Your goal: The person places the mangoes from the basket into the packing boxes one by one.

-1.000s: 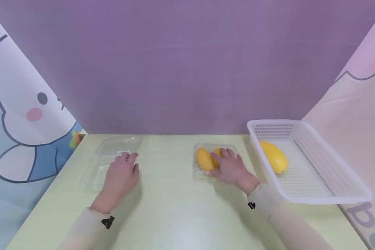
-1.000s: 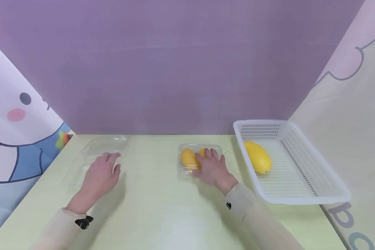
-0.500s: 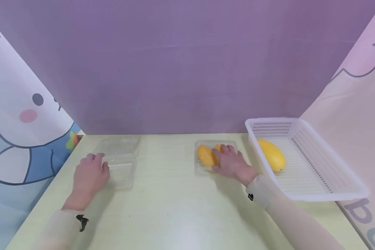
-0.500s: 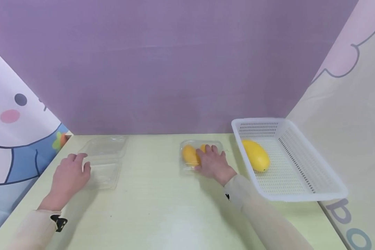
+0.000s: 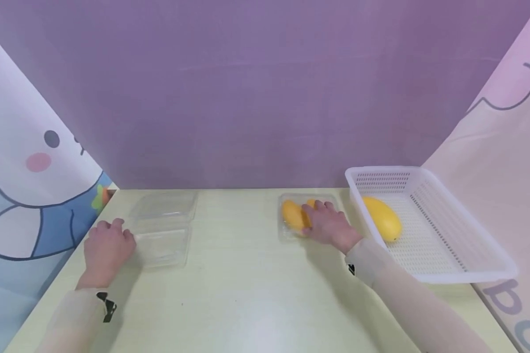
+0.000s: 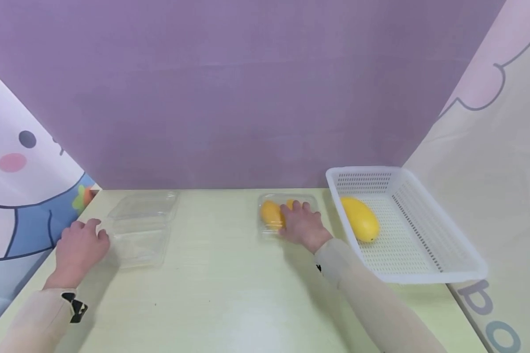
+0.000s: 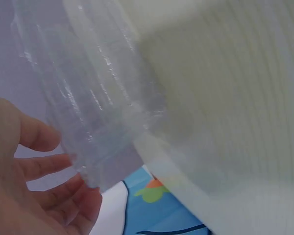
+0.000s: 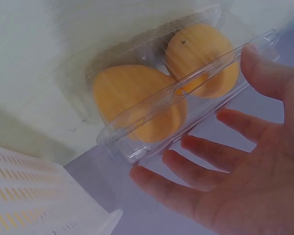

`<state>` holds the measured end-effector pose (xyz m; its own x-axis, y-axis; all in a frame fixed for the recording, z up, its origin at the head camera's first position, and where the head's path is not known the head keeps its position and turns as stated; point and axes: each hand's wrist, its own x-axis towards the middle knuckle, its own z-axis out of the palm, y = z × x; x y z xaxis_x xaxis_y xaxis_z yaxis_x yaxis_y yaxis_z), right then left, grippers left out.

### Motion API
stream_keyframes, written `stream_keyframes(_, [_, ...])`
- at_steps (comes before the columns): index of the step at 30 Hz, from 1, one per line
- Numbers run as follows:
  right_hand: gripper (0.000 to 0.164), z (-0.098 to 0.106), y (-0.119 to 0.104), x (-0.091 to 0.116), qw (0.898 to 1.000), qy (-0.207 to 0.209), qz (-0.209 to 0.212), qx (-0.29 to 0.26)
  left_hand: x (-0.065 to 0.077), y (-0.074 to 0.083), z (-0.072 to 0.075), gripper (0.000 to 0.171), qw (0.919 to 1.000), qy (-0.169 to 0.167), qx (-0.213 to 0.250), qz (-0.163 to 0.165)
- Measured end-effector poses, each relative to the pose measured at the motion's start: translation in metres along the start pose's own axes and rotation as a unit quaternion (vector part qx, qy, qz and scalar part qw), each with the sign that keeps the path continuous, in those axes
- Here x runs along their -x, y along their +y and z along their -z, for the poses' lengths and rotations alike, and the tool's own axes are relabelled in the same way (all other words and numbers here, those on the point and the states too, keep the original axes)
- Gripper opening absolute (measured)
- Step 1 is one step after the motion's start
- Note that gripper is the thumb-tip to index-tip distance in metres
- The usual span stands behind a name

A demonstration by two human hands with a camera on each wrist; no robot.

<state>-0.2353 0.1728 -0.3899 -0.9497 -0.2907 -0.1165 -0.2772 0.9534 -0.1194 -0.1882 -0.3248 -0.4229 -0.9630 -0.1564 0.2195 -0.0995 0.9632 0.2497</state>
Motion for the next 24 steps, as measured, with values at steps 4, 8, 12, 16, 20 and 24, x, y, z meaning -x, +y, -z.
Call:
stream_keyframes(4, [0.066, 0.002, 0.003, -0.002, 1.000, -0.002, -0.003, -0.003, -0.003, -0.011, -0.003, 0.045, 0.9979, -0.050, 0.020, 0.035])
stream_keyframes(8, [0.068, 0.004, 0.004, -0.005, 1.000, -0.012, -0.010, -0.003, -0.007, -0.021, -0.003, 0.049, 0.9909, -0.100, 0.061, 0.066])
stream_keyframes(12, [0.069, 0.005, 0.005, -0.007, 1.000, -0.023, -0.013, -0.004, -0.008, -0.027, -0.001, 0.051, 0.9821, -0.136, 0.093, 0.091])
stream_keyframes(16, [0.069, 0.006, 0.005, -0.008, 1.000, -0.025, -0.012, -0.003, -0.010, -0.029, 0.003, 0.049, 0.9743, -0.157, 0.122, 0.106])
stream_keyframes(20, [0.069, 0.009, 0.004, -0.008, 1.000, -0.026, -0.010, -0.001, -0.011, -0.030, 0.005, 0.050, 0.9677, -0.164, 0.151, 0.119])
stream_keyframes(24, [0.069, 0.012, 0.004, -0.007, 1.000, -0.030, -0.002, 0.002, -0.011, -0.029, 0.004, 0.055, 0.9511, -0.185, 0.197, 0.150])
